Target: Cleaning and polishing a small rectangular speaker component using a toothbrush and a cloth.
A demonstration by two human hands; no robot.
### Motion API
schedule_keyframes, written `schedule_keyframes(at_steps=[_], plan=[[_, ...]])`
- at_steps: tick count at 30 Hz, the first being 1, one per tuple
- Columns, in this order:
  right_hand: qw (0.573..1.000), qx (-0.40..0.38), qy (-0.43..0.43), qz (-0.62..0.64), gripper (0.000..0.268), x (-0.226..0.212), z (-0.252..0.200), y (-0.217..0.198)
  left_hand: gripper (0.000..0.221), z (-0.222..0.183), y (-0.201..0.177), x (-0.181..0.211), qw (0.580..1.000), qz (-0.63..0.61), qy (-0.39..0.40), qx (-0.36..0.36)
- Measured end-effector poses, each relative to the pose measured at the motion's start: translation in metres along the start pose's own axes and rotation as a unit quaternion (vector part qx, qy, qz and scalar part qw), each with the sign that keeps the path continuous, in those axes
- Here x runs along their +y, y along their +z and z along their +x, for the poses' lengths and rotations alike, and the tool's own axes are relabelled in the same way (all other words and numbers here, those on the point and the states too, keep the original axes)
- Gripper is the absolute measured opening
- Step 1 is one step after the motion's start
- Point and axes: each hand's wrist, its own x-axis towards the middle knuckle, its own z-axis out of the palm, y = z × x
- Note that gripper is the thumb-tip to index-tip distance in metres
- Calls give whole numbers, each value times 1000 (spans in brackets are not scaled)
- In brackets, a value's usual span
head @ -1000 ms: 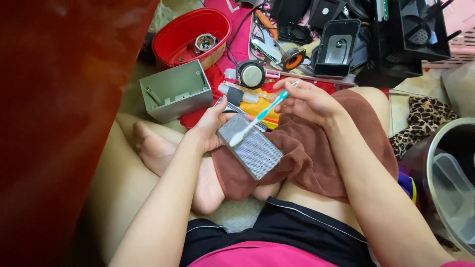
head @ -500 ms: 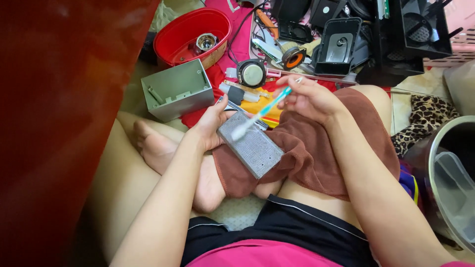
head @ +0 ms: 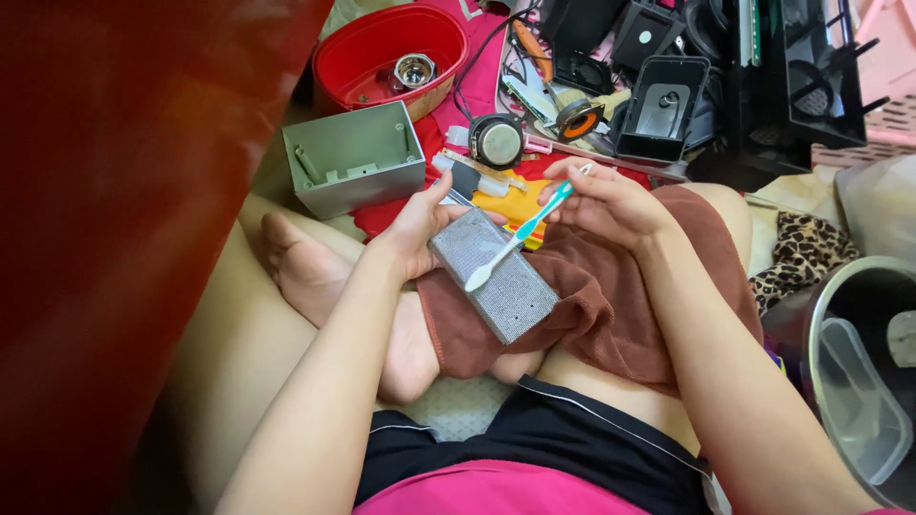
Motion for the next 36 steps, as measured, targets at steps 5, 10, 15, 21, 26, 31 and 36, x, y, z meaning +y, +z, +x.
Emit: schedule_keyframes(at_steps=[5, 10, 15, 21, 26, 31, 36], plan=[[1000, -17, 6, -2, 28, 5, 2, -14, 81, -3, 4, 1, 1000, -2, 10, -21], [1000, -24, -5, -18, 26, 6, 4, -16, 81, 3, -2, 2, 999, -13, 10, -36], [999, 36, 1, -5, 31, 7, 10, -20, 82, 10, -8, -2, 999, -28, 7, -44], [995, 97, 0, 12, 32, -3, 1, 4, 83, 5, 0, -1, 1000, -15, 6, -1], [998, 66, 13, 6, 30, 6, 8, -14, 85, 6, -2, 0, 1000, -14, -13, 6], [998, 53, 14, 14, 30, 6, 5, -14, 85, 6, -2, -3, 1000, -1, -9, 15], [994, 99, -15, 40, 28, -5, 3, 2, 80, -6, 12, 11, 999, -16, 3, 41]])
